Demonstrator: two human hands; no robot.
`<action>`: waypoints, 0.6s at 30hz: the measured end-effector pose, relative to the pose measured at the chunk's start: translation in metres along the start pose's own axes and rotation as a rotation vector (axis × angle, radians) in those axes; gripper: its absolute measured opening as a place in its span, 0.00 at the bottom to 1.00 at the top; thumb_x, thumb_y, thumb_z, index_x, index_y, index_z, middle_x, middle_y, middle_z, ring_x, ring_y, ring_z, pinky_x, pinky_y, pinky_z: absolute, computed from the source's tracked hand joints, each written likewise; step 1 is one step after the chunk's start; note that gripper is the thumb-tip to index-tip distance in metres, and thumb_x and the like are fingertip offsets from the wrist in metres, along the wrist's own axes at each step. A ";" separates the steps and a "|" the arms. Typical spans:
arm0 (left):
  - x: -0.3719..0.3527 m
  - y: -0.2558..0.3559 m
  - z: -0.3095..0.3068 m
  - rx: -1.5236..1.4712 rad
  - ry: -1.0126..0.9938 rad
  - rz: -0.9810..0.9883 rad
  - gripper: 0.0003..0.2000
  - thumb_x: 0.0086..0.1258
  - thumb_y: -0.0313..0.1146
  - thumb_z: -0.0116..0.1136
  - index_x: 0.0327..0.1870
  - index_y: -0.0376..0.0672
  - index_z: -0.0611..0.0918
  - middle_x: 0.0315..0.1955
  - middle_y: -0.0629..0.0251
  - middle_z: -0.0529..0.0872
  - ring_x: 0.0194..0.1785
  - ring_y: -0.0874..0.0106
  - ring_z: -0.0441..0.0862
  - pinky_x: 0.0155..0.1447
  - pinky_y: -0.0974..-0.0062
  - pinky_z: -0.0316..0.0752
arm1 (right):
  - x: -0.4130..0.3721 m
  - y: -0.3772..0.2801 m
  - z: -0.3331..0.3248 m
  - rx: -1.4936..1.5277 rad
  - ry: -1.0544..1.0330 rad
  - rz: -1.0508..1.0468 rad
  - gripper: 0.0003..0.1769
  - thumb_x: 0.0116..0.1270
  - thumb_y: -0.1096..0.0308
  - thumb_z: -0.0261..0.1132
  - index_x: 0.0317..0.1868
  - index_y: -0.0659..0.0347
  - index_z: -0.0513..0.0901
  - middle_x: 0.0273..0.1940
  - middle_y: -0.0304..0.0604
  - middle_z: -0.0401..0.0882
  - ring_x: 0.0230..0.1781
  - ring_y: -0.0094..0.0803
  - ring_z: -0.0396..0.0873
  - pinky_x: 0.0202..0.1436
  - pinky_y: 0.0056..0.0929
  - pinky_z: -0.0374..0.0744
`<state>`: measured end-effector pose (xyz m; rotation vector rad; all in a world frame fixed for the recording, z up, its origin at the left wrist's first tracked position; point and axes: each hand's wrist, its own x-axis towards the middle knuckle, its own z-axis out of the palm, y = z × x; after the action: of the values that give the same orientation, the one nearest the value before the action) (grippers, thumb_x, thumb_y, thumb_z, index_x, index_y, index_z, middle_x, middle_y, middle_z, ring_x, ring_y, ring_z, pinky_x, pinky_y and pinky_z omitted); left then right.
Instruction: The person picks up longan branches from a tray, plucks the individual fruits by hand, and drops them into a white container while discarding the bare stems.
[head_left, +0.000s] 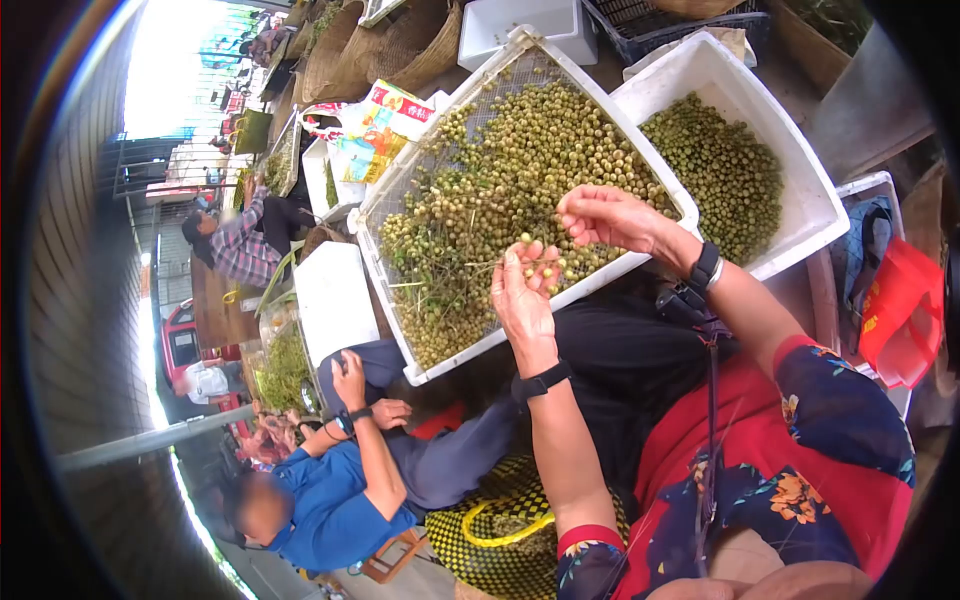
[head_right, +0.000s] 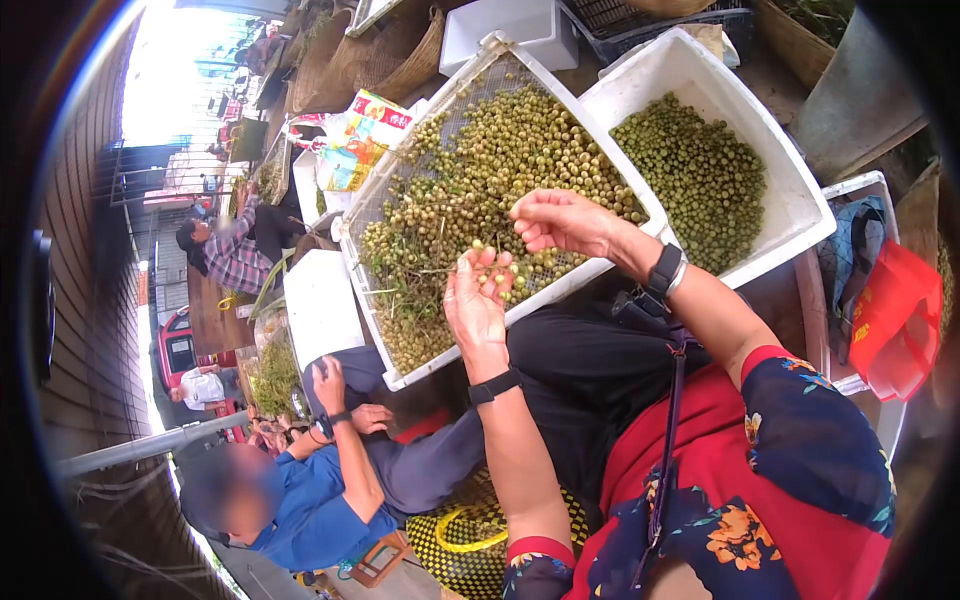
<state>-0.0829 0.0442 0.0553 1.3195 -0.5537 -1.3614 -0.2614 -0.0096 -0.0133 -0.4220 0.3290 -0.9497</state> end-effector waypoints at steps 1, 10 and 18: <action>0.005 0.000 -0.004 -0.041 0.034 0.010 0.14 0.78 0.39 0.50 0.50 0.37 0.77 0.45 0.56 0.83 0.45 0.58 0.85 0.44 0.65 0.83 | -0.001 -0.001 -0.002 0.009 0.056 -0.007 0.08 0.75 0.65 0.57 0.47 0.60 0.77 0.40 0.37 0.80 0.37 0.22 0.81 0.42 0.26 0.83; 0.036 -0.003 -0.009 -0.263 0.079 0.125 0.17 0.81 0.41 0.43 0.56 0.36 0.75 0.49 0.53 0.82 0.56 0.56 0.81 0.60 0.56 0.79 | -0.010 0.048 0.031 -0.637 0.053 0.029 0.14 0.72 0.55 0.62 0.41 0.57 0.76 0.27 0.28 0.69 0.22 0.14 0.66 0.23 0.18 0.68; 0.029 -0.008 -0.008 -0.265 0.022 0.155 0.19 0.81 0.44 0.40 0.59 0.38 0.73 0.54 0.52 0.80 0.58 0.56 0.79 0.60 0.56 0.78 | 0.008 0.064 0.020 -0.589 -0.083 -0.131 0.15 0.76 0.54 0.58 0.36 0.58 0.74 0.26 0.28 0.65 0.23 0.16 0.62 0.23 0.22 0.63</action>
<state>-0.0714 0.0232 0.0351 1.0542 -0.4345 -1.2441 -0.2026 0.0204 -0.0276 -1.0282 0.5109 -0.9511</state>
